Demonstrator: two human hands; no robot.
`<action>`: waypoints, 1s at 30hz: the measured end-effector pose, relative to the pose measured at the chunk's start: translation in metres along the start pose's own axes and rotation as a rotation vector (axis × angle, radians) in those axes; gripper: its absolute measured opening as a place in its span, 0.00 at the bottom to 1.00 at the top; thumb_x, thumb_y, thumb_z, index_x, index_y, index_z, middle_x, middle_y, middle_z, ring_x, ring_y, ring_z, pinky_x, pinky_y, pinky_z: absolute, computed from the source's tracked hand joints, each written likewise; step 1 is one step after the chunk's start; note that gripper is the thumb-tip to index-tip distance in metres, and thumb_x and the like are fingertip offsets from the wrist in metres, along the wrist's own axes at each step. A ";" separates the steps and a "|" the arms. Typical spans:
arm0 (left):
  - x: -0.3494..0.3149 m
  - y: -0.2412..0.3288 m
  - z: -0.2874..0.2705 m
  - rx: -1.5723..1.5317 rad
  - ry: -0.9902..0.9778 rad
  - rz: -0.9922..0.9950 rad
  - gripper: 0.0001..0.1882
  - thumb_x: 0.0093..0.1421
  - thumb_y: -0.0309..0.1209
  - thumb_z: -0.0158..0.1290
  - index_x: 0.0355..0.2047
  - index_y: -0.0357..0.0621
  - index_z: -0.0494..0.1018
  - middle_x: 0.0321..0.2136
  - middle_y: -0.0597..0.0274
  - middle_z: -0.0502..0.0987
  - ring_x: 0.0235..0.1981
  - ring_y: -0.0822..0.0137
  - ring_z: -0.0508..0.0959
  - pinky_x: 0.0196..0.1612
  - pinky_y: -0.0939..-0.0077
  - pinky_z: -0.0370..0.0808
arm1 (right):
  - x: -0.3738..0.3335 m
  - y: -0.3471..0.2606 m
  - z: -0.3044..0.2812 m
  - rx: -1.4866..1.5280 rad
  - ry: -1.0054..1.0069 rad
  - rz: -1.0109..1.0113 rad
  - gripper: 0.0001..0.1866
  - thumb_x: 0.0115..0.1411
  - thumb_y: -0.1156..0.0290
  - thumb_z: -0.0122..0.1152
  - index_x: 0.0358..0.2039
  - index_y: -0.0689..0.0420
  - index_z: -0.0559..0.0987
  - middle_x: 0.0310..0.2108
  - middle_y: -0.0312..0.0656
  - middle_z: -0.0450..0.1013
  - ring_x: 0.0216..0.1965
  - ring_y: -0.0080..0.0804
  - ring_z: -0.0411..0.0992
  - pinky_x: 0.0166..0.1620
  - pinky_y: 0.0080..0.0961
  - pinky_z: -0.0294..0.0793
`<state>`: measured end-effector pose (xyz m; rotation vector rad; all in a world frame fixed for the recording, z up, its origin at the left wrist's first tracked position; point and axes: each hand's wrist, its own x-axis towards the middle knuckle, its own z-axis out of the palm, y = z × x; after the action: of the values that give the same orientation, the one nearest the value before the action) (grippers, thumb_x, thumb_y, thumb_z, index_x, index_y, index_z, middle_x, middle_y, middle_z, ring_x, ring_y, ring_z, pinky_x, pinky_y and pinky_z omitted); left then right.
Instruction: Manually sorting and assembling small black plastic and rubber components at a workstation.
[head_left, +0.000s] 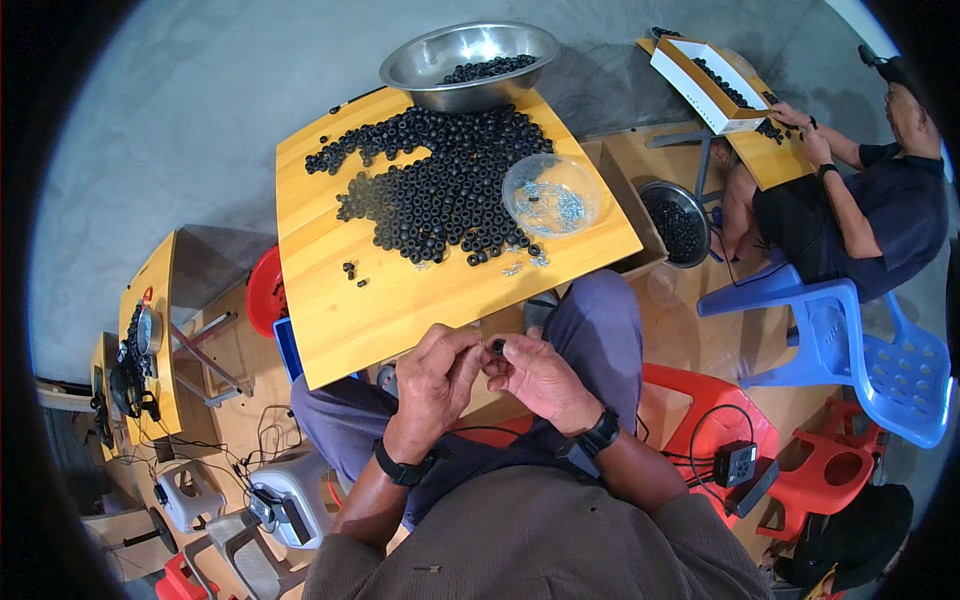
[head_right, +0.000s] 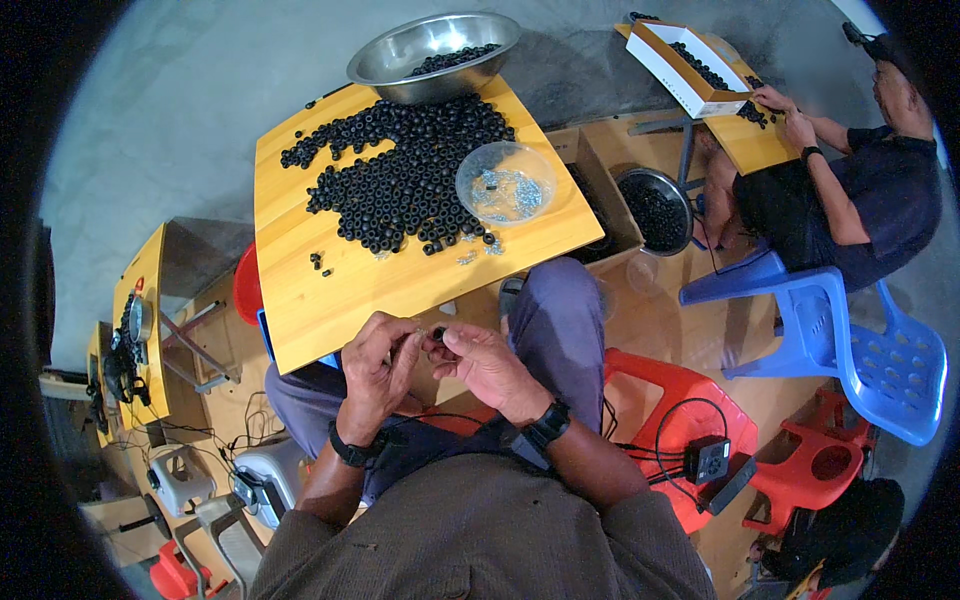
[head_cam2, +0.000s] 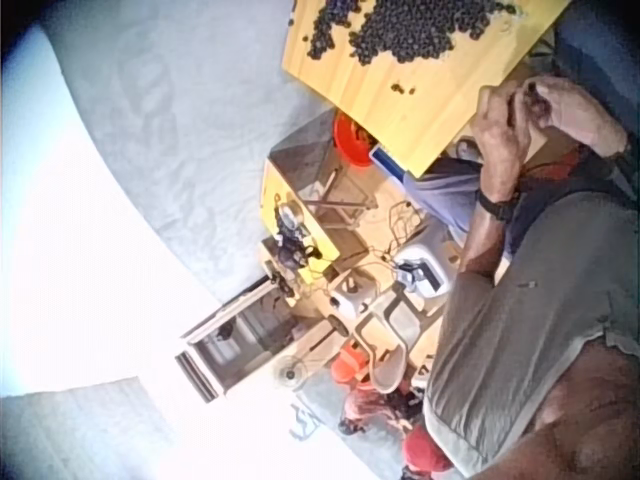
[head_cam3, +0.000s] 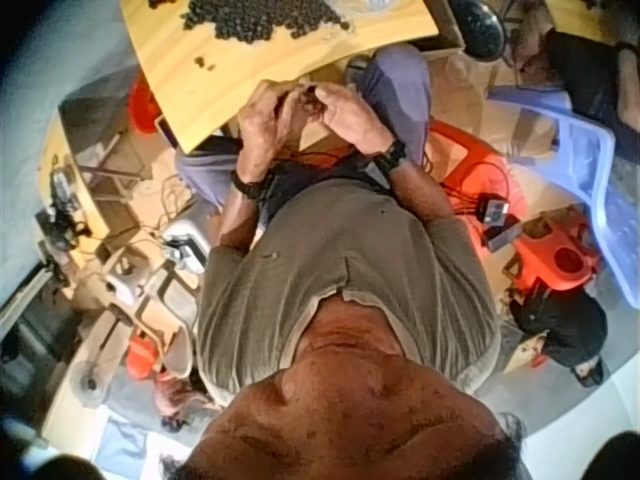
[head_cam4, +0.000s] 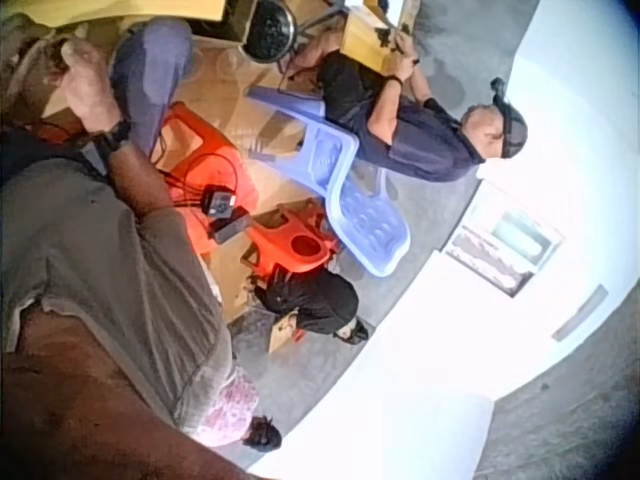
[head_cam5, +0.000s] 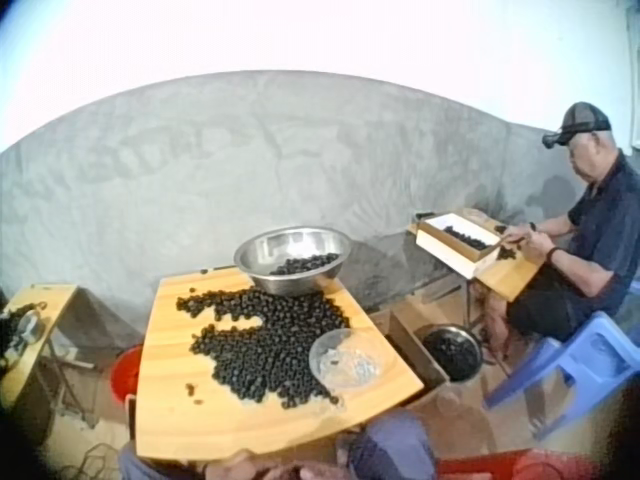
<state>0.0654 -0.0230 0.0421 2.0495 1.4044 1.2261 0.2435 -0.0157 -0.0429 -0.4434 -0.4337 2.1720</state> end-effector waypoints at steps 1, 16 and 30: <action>0.001 0.001 0.001 -0.008 0.004 0.000 0.09 0.56 0.19 0.63 0.37 0.38 0.78 0.27 0.55 0.77 0.26 0.59 0.81 0.28 0.70 0.77 | 0.000 0.001 -0.002 -0.003 -0.022 0.003 0.15 0.69 0.64 0.59 0.51 0.58 0.79 0.44 0.39 0.79 0.44 0.28 0.77 0.46 0.30 0.79; -0.001 0.008 0.008 -0.004 -0.060 0.091 0.11 0.55 0.19 0.63 0.40 0.38 0.80 0.25 0.58 0.76 0.24 0.62 0.79 0.27 0.70 0.76 | -0.003 0.002 -0.002 -0.067 -0.020 -0.005 0.15 0.70 0.62 0.57 0.50 0.58 0.80 0.41 0.33 0.79 0.42 0.23 0.75 0.48 0.25 0.75; -0.017 -0.018 -0.011 -0.122 -0.338 -0.199 0.24 0.61 0.30 0.62 0.57 0.38 0.74 0.29 0.53 0.81 0.26 0.61 0.80 0.29 0.69 0.77 | -0.001 -0.006 -0.014 -0.035 0.106 0.027 0.16 0.68 0.63 0.60 0.48 0.61 0.79 0.33 0.33 0.73 0.36 0.21 0.70 0.42 0.23 0.70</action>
<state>0.0441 -0.0323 0.0286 1.8751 1.2998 0.8179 0.2551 -0.0111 -0.0524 -0.5838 -0.4092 2.1579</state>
